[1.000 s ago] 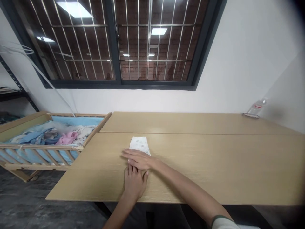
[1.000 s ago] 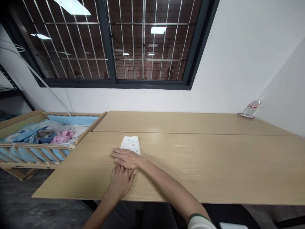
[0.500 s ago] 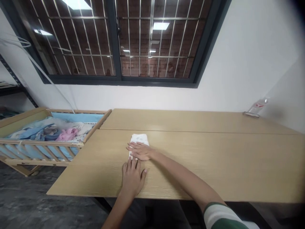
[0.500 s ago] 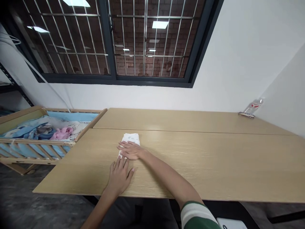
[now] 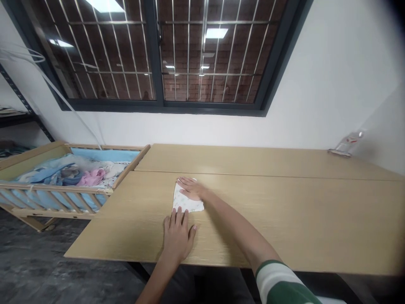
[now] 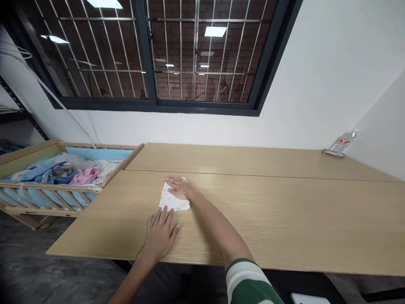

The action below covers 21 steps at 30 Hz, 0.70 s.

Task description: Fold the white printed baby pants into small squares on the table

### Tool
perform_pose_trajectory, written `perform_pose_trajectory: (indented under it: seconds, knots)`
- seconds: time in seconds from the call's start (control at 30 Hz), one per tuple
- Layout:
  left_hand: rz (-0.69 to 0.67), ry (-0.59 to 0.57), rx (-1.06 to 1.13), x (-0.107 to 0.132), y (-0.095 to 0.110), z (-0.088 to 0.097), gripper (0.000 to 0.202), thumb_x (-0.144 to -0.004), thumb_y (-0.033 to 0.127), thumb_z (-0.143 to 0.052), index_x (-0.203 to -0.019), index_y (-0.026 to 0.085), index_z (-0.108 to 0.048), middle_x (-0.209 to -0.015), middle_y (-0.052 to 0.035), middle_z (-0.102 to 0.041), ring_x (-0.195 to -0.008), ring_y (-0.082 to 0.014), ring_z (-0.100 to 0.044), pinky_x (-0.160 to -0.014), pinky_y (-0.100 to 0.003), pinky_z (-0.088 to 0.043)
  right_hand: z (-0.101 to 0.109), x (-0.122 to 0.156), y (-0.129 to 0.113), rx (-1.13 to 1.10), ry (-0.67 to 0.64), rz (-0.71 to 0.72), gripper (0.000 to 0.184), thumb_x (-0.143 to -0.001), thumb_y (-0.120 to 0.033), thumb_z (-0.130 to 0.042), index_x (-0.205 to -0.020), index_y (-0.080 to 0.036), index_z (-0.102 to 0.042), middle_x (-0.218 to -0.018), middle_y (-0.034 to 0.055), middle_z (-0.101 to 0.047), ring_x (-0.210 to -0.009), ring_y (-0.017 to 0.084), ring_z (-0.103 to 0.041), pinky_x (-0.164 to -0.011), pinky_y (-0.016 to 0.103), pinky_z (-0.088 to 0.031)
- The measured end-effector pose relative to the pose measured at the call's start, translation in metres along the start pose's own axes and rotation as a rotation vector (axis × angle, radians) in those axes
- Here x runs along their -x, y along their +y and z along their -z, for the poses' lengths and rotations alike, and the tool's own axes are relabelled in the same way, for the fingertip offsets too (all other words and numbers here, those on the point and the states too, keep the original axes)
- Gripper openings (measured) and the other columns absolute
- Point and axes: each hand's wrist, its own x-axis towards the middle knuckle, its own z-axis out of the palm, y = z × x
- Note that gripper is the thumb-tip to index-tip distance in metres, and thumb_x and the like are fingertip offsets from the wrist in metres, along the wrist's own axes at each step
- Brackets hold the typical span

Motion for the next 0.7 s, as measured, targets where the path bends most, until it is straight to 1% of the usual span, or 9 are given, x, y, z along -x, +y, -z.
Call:
perform_pose_trajectory:
  seconds: [0.07,0.2,0.37,0.47,0.57,0.7]
  knots:
    - [-0.002,0.004,0.003,0.0000,-0.0002,0.0001,0.057,-0.102,0.047,-0.039,-0.149,0.017,-0.051,-0.158,-0.0169,-0.045,-0.143,-0.0376,-0.042,-0.113,-0.058,-0.033,0.0005,-0.0009,0.0010,0.005,0.000,-0.017,0.066,-0.105,-0.060,-0.025,-0.163,-0.028,-0.021,-0.170,0.0024,-0.014,-0.159,0.021,-0.010,-0.128,0.044,-0.006]
    - [-0.008,0.023,0.000,0.0002,-0.0004,-0.0001,0.056,-0.101,0.046,-0.039,-0.148,0.018,-0.052,-0.157,-0.0172,-0.047,-0.143,-0.0370,-0.042,-0.113,-0.057,-0.034,0.0001,-0.0015,0.0015,0.022,-0.003,-0.028,0.067,-0.105,-0.061,-0.024,-0.164,-0.028,-0.020,-0.171,0.0019,-0.013,-0.159,0.021,-0.008,-0.128,0.044,-0.004]
    - [-0.009,0.027,-0.017,0.0005,-0.0003,0.0000,0.055,-0.101,0.046,-0.039,-0.148,0.019,-0.053,-0.157,-0.0161,-0.047,-0.143,-0.0366,-0.042,-0.112,-0.057,-0.034,-0.0002,-0.0014,0.0019,-0.014,0.029,-0.016,0.066,-0.104,-0.060,-0.030,-0.162,-0.029,-0.026,-0.170,0.0022,-0.017,-0.158,0.022,-0.012,-0.128,0.045,-0.007]
    - [-0.007,0.025,-0.019,0.0003,-0.0009,-0.0006,0.055,-0.101,0.046,-0.039,-0.148,0.019,-0.053,-0.157,-0.0157,-0.047,-0.143,-0.0365,-0.043,-0.113,-0.056,-0.034,-0.0013,-0.0017,0.0026,-0.007,0.029,-0.015,0.066,-0.104,-0.059,-0.030,-0.162,-0.028,-0.026,-0.170,0.0032,-0.017,-0.158,0.022,-0.012,-0.128,0.044,-0.008]
    - [-0.006,0.021,-0.014,0.0002,-0.0013,-0.0016,0.056,-0.101,0.047,-0.040,-0.148,0.019,-0.052,-0.157,-0.0158,-0.046,-0.143,-0.0368,-0.042,-0.113,-0.056,-0.034,-0.0028,-0.0014,0.0009,0.017,0.023,-0.019,0.066,-0.105,-0.058,-0.026,-0.163,-0.025,-0.025,-0.170,0.0043,-0.016,-0.159,0.022,-0.010,-0.128,0.045,-0.008]
    - [-0.009,0.012,-0.011,0.0005,-0.0006,-0.0011,0.056,-0.102,0.046,-0.040,-0.149,0.018,-0.052,-0.158,-0.0166,-0.045,-0.143,-0.0371,-0.042,-0.114,-0.058,-0.033,-0.0006,0.0030,-0.0065,0.020,0.089,-0.012,0.064,-0.106,-0.054,-0.025,-0.162,-0.023,-0.028,-0.170,0.0063,-0.021,-0.158,0.022,-0.013,-0.128,0.044,-0.008]
